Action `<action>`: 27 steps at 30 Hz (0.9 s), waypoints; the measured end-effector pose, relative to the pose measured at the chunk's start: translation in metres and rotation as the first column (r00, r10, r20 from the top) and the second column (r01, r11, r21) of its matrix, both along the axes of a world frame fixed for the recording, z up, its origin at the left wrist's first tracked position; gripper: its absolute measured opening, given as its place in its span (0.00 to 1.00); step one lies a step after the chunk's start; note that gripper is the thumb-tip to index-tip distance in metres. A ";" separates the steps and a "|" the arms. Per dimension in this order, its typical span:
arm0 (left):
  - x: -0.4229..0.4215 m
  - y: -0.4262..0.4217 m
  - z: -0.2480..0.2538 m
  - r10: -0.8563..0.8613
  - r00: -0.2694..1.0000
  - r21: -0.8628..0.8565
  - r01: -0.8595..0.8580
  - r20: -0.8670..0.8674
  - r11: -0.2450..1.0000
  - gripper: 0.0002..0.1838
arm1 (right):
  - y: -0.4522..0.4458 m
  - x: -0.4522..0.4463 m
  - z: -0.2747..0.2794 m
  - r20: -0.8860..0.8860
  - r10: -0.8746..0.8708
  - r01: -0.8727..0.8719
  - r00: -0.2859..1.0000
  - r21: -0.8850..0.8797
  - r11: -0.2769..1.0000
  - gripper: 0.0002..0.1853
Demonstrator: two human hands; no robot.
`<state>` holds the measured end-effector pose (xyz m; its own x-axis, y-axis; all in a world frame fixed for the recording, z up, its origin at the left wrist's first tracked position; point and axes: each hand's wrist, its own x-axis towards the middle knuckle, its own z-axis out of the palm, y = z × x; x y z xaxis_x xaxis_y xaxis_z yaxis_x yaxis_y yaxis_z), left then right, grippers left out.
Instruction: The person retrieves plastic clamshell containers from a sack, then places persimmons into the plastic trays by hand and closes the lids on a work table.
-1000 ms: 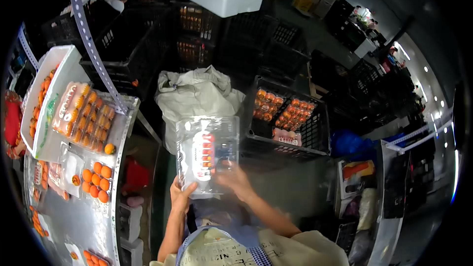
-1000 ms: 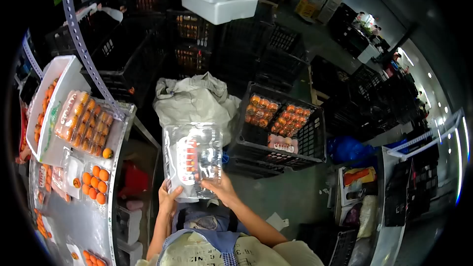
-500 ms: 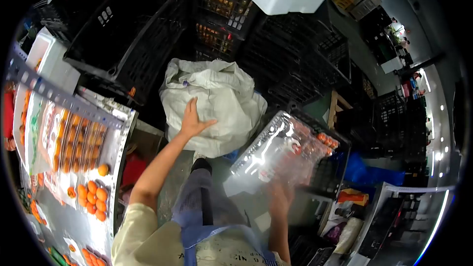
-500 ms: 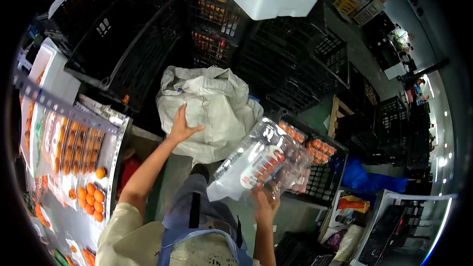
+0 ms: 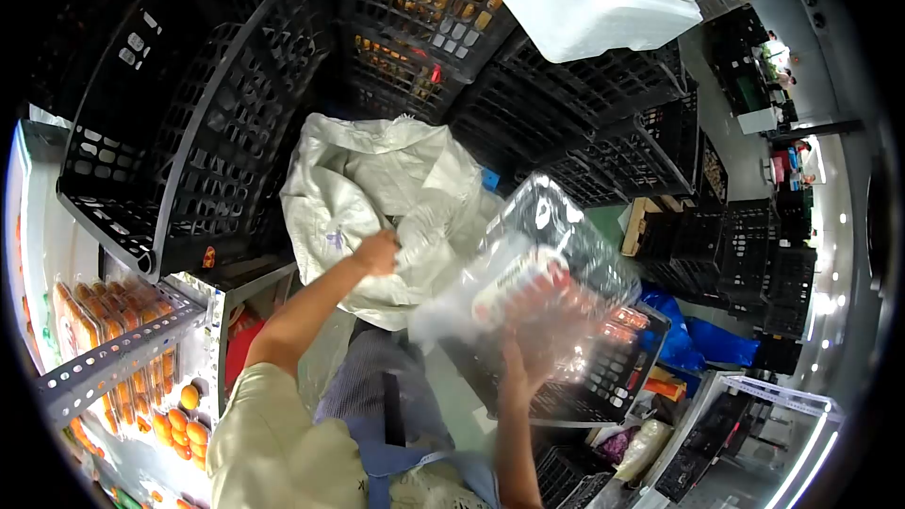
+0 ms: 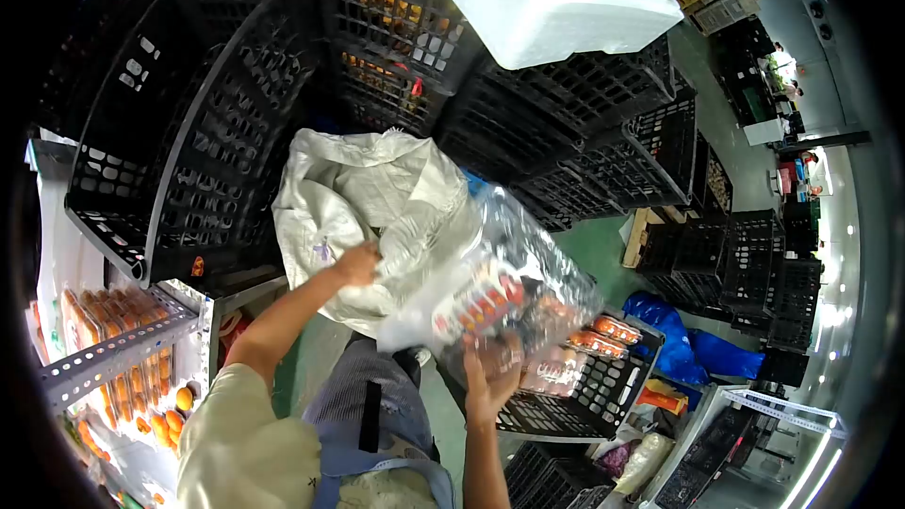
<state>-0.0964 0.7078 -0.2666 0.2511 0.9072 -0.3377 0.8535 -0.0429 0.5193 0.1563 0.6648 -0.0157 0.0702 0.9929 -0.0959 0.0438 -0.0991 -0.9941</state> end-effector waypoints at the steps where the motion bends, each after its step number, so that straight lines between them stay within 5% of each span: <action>1: 0.007 -0.021 0.005 -0.078 0.996 0.224 0.065 0.051 0.972 0.14 | 0.015 -0.016 -0.007 -0.038 -0.013 0.013 0.999 0.017 1.000 0.33; 4: 0.026 -0.065 0.020 -0.119 0.967 0.218 0.069 0.225 0.974 0.11 | 0.048 -0.046 -0.030 -0.073 0.202 -0.197 0.977 0.064 0.978 0.33; 6: 0.028 -0.076 0.098 -0.038 0.970 0.031 0.032 0.241 0.999 0.10 | 0.053 -0.068 -0.054 0.091 0.292 -0.301 0.952 0.100 0.949 0.33; 9: 0.025 -0.092 0.143 -0.061 0.983 -0.113 0.081 0.173 0.990 0.10 | 0.045 -0.090 -0.079 0.447 0.466 -0.528 0.763 0.016 0.849 0.35; 12: 0.014 -0.107 0.174 -0.012 0.998 -0.165 0.023 0.069 0.986 0.12 | 0.033 -0.079 -0.107 0.429 0.613 -0.656 0.664 -0.060 0.753 0.33; 14: 0.000 -0.112 0.198 0.143 0.989 -0.256 -0.126 0.049 0.959 0.17 | 0.026 -0.055 -0.109 0.490 0.609 -0.631 0.624 -0.145 0.762 0.34; 18: -0.018 -0.114 0.205 0.044 0.987 -0.485 -0.114 -0.153 0.867 0.19 | 0.025 -0.023 -0.081 0.610 0.691 -0.562 0.388 -0.438 0.702 0.35; 21: -0.011 -0.117 0.190 -0.022 0.971 -0.484 -0.099 -0.237 0.869 0.19 | 0.035 -0.035 -0.044 0.574 0.819 -0.467 -0.020 -0.729 0.500 0.34; 24: -0.003 -0.113 0.210 0.047 0.984 -0.261 -0.092 -0.174 0.961 0.14 | 0.040 -0.039 -0.054 0.550 0.828 -0.597 -0.109 -0.702 0.388 0.31; 26: 0.008 -0.103 0.246 0.029 0.999 -0.078 -0.026 0.032 0.997 0.12 | 0.043 -0.050 -0.073 0.600 0.765 -0.726 -0.233 -0.631 0.273 0.20; 27: 0.014 -0.103 0.256 0.014 0.968 0.143 -0.051 0.250 0.988 0.13 | 0.047 -0.074 -0.071 0.557 0.748 -0.654 -0.361 -0.723 0.222 0.16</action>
